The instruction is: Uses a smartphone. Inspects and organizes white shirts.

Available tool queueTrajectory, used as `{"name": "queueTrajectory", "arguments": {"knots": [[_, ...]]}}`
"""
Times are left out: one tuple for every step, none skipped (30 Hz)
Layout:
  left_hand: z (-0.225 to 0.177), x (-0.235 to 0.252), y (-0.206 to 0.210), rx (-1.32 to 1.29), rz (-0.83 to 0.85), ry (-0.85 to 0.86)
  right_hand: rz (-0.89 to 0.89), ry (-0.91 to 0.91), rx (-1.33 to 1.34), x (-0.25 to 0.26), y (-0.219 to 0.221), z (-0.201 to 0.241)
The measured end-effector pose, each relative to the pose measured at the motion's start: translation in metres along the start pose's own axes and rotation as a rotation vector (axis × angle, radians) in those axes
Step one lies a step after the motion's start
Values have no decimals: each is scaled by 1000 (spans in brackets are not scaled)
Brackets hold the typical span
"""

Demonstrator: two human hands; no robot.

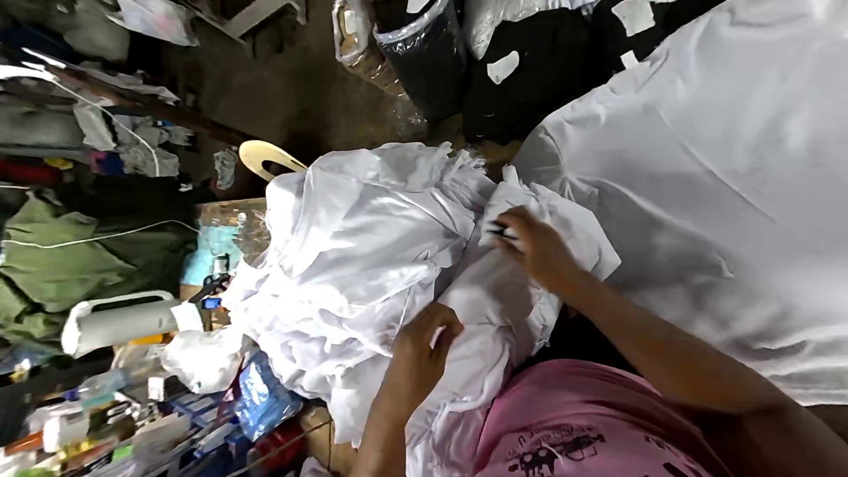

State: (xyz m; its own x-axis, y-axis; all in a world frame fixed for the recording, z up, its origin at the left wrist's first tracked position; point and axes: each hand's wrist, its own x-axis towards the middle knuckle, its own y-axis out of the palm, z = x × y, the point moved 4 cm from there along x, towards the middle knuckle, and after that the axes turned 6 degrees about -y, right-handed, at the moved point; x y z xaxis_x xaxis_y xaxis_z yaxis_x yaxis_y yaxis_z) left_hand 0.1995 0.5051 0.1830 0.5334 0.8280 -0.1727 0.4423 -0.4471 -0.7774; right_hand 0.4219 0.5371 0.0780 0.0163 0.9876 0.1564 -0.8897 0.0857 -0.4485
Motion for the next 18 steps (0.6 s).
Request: {"name": "queueTrajectory", "arguments": {"knots": [[0, -2, 5, -54, 114, 7, -1, 112, 4, -6, -18, -24], [0, -3, 11, -123, 219, 8, 24, 216, 10, -15, -33, -50], [1, -3, 17, -190, 304, 5, 67, 299, 16, -24, -43, -75], [1, -2, 22, -239, 350, -5, 119, 369, 33, -35, -50, -91], [2, 1, 26, -266, 352, -28, 157, 400, 61, -45, -53, -93], [2, 7, 30, -279, 320, -68, 187, 399, 100, -52, -54, -79], [3, 14, 32, -288, 266, -122, 214, 355, 151, -58, -52, -53], [2, 21, 34, -301, 204, -180, 236, 265, 210, -65, -44, -23], [1, 31, 35, -317, 137, -228, 268, 144, 256, -72, -34, 5], [-2, 42, 35, -334, 76, -260, 346, 32, 305, -77, -23, 25], [-6, 53, 35, -339, 31, -282, 473, -45, 347, -80, -12, 37], [-10, 63, 36, -325, -2, -296, 597, -97, 355, -83, -1, 41], [-15, 71, 38, -284, -37, -290, 701, -119, 345, -86, 6, 42], [-19, 78, 40, -222, -75, -258, 746, -127, 348, -87, 8, 41], [-24, 85, 44, -158, -109, -212, 725, -132, 362, -87, 4, 39], [-31, 91, 49, -97, -129, -165, 637, -135, 383, -86, -4, 35], [-37, 97, 54, -47, -137, -114, 505, -120, 405, -84, -16, 31], [-43, 104, 61, -7, -143, -61, 348, -87, 421, -82, -30, 24]]}}
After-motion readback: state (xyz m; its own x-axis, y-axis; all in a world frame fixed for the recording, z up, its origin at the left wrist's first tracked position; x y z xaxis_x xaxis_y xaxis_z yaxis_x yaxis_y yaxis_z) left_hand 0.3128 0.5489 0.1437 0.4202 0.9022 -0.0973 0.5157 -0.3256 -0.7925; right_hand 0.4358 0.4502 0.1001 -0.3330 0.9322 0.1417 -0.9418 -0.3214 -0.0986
